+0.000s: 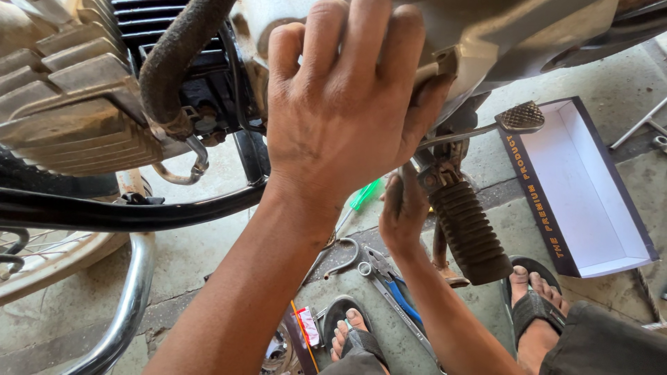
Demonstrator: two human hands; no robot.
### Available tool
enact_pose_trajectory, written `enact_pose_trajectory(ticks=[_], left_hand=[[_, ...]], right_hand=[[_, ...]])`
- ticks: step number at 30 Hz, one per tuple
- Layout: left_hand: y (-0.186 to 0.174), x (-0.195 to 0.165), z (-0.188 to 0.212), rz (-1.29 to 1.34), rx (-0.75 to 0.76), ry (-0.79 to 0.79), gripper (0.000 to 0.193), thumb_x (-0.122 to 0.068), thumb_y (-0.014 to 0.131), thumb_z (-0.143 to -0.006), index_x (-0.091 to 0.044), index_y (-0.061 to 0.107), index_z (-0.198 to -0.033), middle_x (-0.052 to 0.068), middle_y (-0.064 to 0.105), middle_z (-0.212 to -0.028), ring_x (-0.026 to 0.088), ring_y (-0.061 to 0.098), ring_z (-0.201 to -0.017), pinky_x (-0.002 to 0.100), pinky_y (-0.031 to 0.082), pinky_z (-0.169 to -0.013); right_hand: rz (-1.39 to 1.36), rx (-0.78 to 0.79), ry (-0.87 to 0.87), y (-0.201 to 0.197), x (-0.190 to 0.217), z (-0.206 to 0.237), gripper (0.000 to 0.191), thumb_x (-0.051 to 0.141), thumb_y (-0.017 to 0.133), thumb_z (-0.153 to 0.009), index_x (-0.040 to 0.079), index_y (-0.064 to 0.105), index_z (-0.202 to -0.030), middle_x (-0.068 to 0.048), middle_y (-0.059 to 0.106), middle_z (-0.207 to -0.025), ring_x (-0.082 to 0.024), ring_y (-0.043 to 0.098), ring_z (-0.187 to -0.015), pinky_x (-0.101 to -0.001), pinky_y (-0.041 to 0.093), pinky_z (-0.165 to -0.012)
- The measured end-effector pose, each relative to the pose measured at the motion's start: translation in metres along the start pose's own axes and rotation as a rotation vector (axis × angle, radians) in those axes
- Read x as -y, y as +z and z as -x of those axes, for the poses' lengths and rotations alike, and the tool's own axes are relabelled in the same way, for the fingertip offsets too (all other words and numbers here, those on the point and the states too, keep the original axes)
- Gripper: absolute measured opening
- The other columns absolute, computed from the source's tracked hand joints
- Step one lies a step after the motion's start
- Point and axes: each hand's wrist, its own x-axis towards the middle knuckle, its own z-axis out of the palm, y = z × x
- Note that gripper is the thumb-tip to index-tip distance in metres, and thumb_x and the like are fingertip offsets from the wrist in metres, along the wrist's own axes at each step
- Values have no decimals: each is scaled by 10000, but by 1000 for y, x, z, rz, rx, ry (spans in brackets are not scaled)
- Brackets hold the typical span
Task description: The person works on a motorcycle engine while the bike rests on its stand, using a wrench to loosen and turn a fastener near the engine case and footpeg area. They hold the engine cover steady with one hand while working the wrench with the other, occasionally reaching for tools and parts laid out in a box on the floor.
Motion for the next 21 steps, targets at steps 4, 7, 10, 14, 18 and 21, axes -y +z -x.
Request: enact_pose_trajectory(ticks=[4, 7, 10, 14, 18, 21], left_hand=[[1, 0, -1, 6, -18, 7, 443, -428, 716, -1001, -92, 547, -1234, 48, 392, -1396, 215, 446, -1166, 431, 356, -950], [-1, 0, -1, -2, -2, 6, 444, -419, 721, -975, -89, 555, -1223, 48, 412, -1376, 214, 454, -1150, 431, 363, -946], [-2, 0, -4, 0, 13, -2, 463, -444, 738, -969, -83, 569, -1205, 54, 425, -1277, 221, 466, -1130, 437, 379, -943], [-3, -1, -5, 6, -5, -2, 468, -439, 743, -975, -83, 562, -1219, 51, 420, -1288, 217, 461, -1149, 435, 377, -955], [-2, -1, -2, 7, 11, -6, 465, -444, 737, -990, -83, 565, -1227, 52, 423, -1350, 220, 456, -1164, 436, 375, -959], [-1, -1, 0, 15, 17, -12, 453, -437, 731, -996, -86, 568, -1231, 56, 418, -1371, 224, 450, -1179, 439, 376, -961]], right_hand=[[-40, -15, 9, -1, -1, 11, 410, 33, 406, -1086, -44, 507, -1476, -15, 554, -809, -71, 553, -679, -253, 522, -607], [-118, -30, 7, 5, -11, 14, 346, 41, 408, -1111, -28, 540, -1424, -23, 580, -859, -77, 567, -709, -255, 539, -626], [-121, -21, -12, 8, -20, 13, 351, 46, 408, -1110, -41, 518, -1431, -32, 587, -869, -85, 563, -731, -263, 525, -644], [-56, -28, -27, 13, -26, 7, 319, 49, 402, -1095, -30, 544, -1370, -28, 594, -865, -84, 593, -755, -253, 543, -661], [-50, -36, -36, 15, -31, 7, 274, 46, 409, -1115, -11, 545, -1346, -41, 589, -881, -107, 579, -761, -275, 533, -678], [-59, -29, -39, 17, -40, 9, 249, 55, 401, -1113, 3, 536, -1315, -45, 591, -883, -117, 588, -755, -285, 538, -672]])
